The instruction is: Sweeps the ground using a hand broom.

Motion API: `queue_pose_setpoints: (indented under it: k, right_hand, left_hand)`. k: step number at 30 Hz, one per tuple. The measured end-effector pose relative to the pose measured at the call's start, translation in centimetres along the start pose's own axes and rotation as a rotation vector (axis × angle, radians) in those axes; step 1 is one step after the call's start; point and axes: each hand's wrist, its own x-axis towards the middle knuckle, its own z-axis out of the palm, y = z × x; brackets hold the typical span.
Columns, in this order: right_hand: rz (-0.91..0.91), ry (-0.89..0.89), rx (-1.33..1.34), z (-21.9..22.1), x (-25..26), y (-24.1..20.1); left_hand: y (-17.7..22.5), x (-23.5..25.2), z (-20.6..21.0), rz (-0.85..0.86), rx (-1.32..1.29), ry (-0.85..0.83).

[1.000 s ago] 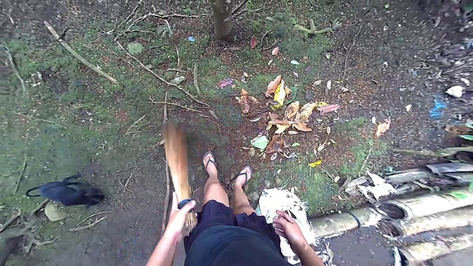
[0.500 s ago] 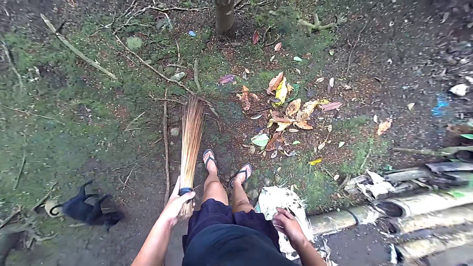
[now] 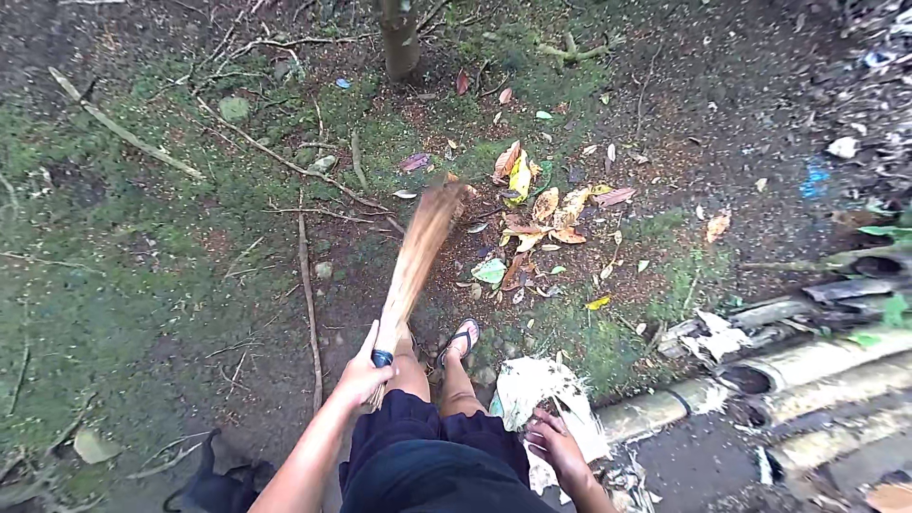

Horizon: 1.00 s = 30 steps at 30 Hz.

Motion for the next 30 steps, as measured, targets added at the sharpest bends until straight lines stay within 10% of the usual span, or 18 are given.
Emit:
queue_pose_setpoints:
  k: [8, 18, 23, 26, 30]
  right_hand:
    - [-0.042, -0.112, 0.035, 3.5, -2.0, -0.9]
    - [-0.136, -0.769, 0.194, 10.9, -7.7, -6.9]
    - [0.107, -1.132, 0.249, 14.2, -10.2, -7.0]
    - [0.321, -0.921, 0.454, 15.8, -10.6, -7.5]
    - [0.404, -0.77, 0.585, 12.8, -5.4, -9.4]
  left_hand:
    - [10.6, 12.8, 6.0, -0.104, 0.123, -0.059]
    - [7.9, -3.1, 7.6, -0.07, -0.496, -0.472]
    - [5.0, -11.6, 5.5, 0.041, -0.034, -0.184]
    - [3.7, -13.4, 2.9, 0.11, 0.167, 0.067]
    - [-1.3, -11.3, -0.4, -0.173, -0.181, 0.356]
